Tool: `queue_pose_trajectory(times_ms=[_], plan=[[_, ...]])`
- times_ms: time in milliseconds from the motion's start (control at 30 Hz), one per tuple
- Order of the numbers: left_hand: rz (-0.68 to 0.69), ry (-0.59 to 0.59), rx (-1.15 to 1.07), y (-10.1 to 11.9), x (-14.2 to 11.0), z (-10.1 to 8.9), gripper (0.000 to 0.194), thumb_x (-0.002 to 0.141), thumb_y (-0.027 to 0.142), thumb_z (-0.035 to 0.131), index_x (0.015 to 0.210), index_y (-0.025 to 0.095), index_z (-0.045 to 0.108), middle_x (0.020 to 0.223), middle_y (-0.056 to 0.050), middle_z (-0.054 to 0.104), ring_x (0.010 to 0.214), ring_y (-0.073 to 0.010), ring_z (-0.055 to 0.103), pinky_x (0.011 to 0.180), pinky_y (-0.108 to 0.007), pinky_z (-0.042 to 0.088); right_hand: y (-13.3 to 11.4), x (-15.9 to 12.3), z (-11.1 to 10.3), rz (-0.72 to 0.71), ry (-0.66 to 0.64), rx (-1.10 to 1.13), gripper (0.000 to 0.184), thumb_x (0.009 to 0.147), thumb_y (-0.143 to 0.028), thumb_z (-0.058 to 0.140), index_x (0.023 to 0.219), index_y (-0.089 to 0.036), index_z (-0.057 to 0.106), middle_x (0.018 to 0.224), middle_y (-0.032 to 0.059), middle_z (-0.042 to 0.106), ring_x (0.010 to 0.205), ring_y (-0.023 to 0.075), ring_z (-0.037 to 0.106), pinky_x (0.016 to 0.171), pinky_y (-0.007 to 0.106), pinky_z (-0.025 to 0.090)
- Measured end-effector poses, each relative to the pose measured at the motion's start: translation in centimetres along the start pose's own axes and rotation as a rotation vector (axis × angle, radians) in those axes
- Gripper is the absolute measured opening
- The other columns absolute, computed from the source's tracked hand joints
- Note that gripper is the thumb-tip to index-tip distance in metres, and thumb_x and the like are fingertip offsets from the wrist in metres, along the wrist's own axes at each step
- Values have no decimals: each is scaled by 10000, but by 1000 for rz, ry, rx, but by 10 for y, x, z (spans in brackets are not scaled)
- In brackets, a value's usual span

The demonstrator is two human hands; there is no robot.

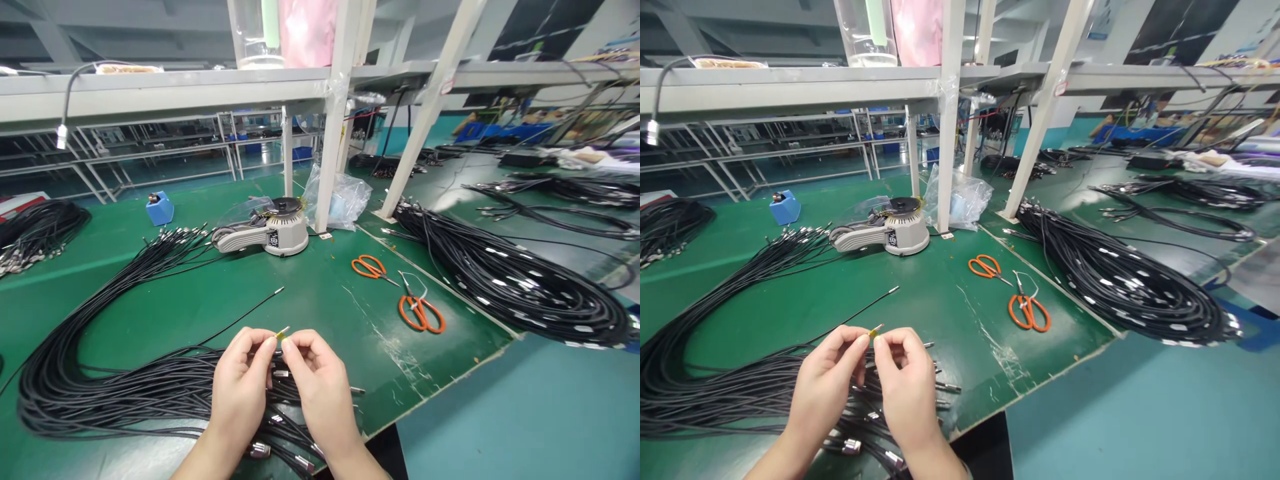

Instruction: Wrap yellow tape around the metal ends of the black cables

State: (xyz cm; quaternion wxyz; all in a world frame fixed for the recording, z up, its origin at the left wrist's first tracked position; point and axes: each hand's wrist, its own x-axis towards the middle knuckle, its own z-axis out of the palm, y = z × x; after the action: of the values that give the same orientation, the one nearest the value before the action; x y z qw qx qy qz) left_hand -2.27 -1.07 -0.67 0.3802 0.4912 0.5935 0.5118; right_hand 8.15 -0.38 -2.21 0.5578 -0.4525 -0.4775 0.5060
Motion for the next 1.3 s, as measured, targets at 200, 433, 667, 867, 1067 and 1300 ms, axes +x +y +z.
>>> queue_pose_trajectory(times_ms=[200,433,667,867,1067,1300], plan=[[-170,-48,-180,5,3,-1,278,735,433,633,727,157,604,482,58,506,414,-82,453,435,-201,382,-1,1,1,-25,14,-21,136,828,-270,591,725,-181,591,720,-3,612,661,133,595,621,219,478],[-239,-90,-353,1,7,-1,260,706,392,686,701,142,615,495,49,519,411,-67,457,415,-183,377,-3,1,1,-43,15,-38,130,829,-261,585,730,-179,594,731,4,615,659,136,600,619,227,479],[-317,-149,-507,1,7,-4,246,671,346,726,634,132,609,508,41,514,401,-59,440,368,-175,362,-4,1,1,-28,13,-29,136,828,-264,583,724,-178,597,725,11,621,653,144,602,618,243,482],[-359,-156,-564,5,8,-5,245,631,321,758,628,121,617,530,36,508,422,-57,423,353,-169,383,-4,1,2,-41,13,-39,129,827,-257,588,723,-181,599,727,14,628,662,150,603,630,252,487],[-371,-253,-539,7,10,-10,256,677,332,722,604,126,589,486,41,482,403,-59,417,355,-174,382,-5,1,-1,-44,1,-50,132,822,-263,598,717,-184,598,722,11,619,667,151,597,630,246,481],[-326,-375,-448,12,13,-16,250,691,334,702,609,127,590,502,51,435,408,-56,393,372,-182,390,-7,1,-10,-97,-86,-96,151,843,-274,582,721,-186,595,776,18,608,708,149,576,663,248,471]])
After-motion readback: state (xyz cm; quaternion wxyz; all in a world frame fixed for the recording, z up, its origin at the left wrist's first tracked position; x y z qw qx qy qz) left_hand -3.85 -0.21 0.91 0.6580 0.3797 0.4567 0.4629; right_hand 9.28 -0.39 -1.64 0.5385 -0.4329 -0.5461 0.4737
